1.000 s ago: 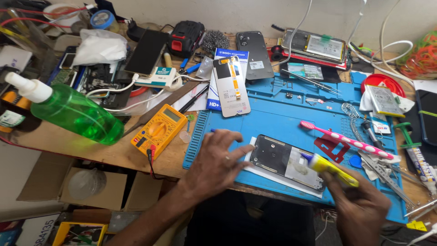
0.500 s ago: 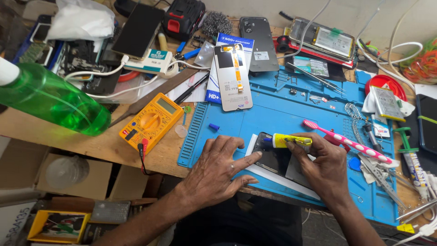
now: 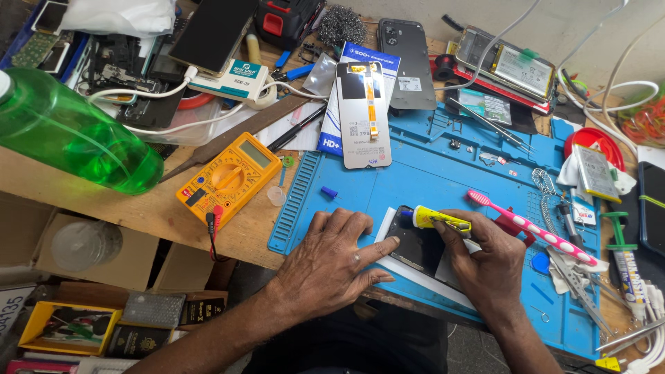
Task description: The person applies adhesive to the back of a disassembled smartphone using a tube. They then place a new screen assembly onto the phone body, align it, and press it into place. Finally, they use a metal tool to adjust internal components.
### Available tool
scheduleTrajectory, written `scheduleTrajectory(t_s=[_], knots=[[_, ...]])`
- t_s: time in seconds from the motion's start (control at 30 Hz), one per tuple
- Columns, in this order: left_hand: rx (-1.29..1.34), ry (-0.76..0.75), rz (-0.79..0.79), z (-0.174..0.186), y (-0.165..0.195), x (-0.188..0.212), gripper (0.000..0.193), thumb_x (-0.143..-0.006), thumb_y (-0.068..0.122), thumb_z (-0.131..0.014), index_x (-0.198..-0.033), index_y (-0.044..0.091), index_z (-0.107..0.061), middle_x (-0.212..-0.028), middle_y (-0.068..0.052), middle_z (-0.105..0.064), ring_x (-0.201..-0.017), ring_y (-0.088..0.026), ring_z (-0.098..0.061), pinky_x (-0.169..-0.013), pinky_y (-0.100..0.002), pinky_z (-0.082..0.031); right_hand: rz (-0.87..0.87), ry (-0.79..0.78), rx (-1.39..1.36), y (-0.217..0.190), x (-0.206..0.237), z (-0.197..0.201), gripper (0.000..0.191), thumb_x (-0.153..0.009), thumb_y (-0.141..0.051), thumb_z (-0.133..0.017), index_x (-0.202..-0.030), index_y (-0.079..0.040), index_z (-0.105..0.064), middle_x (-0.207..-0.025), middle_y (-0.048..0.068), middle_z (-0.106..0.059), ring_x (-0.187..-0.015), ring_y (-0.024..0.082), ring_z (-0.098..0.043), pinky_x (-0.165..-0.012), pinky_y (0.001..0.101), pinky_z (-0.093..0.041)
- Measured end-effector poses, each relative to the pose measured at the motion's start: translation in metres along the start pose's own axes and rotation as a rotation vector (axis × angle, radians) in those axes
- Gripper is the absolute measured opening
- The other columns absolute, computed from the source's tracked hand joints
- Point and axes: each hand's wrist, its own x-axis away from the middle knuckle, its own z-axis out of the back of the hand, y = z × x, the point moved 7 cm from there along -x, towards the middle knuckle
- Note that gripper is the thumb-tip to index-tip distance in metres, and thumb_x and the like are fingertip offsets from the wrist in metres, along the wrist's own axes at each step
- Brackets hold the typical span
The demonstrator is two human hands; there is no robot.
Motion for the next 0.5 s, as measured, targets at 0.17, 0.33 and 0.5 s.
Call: scheduleTrajectory(t_s=[0.17, 0.33, 0.5], knots=[[0.0, 0.003, 0.004, 0.0004, -0.0001, 0.0005, 0.049, -0.092, 0.049, -0.067, -0.132, 0.021, -0.069, -0.108, -0.009, -0.056, -0.106, -0.024, -0.05, -0.09, -0.044, -0.039, -0.018, -0.018, -0.009, 0.0031, 0.0002, -0.0014, 0.02, -0.09, -0.01, -0.077, -0.109, -0.005, -0.076, -0.087, 0.008, -0.078, -0.075, 0.012, -0.075, -0.058, 0.0254, -0.058], [-0.009, -0.006, 0.005, 0.0005, 0.0003, -0.0002, 0.048, -0.093, 0.047, -0.067, -0.132, 0.021, -0.069, -0.107, -0.009, -0.056, -0.105, -0.024, -0.05, -0.09, -0.044, -0.039, -0.017, -0.022, -0.025, 0.0041, 0.001, -0.0016, 0.02, -0.09, -0.01, -0.077, -0.109, -0.005, -0.076, -0.088, 0.008, -0.078, -0.075, 0.012, -0.075, -0.058, 0.0254, -0.058], [-0.014, 0.0, 0.004, 0.0016, 0.0009, -0.0002, 0.048, -0.092, 0.047, -0.067, -0.132, 0.021, -0.069, -0.107, -0.008, -0.056, -0.105, -0.024, -0.05, -0.089, -0.043, -0.039, -0.014, -0.029, -0.023, 0.0043, 0.0006, -0.0022, 0.019, -0.09, -0.01, -0.077, -0.108, -0.005, -0.076, -0.088, 0.007, -0.078, -0.075, 0.012, -0.075, -0.058, 0.0252, -0.058]])
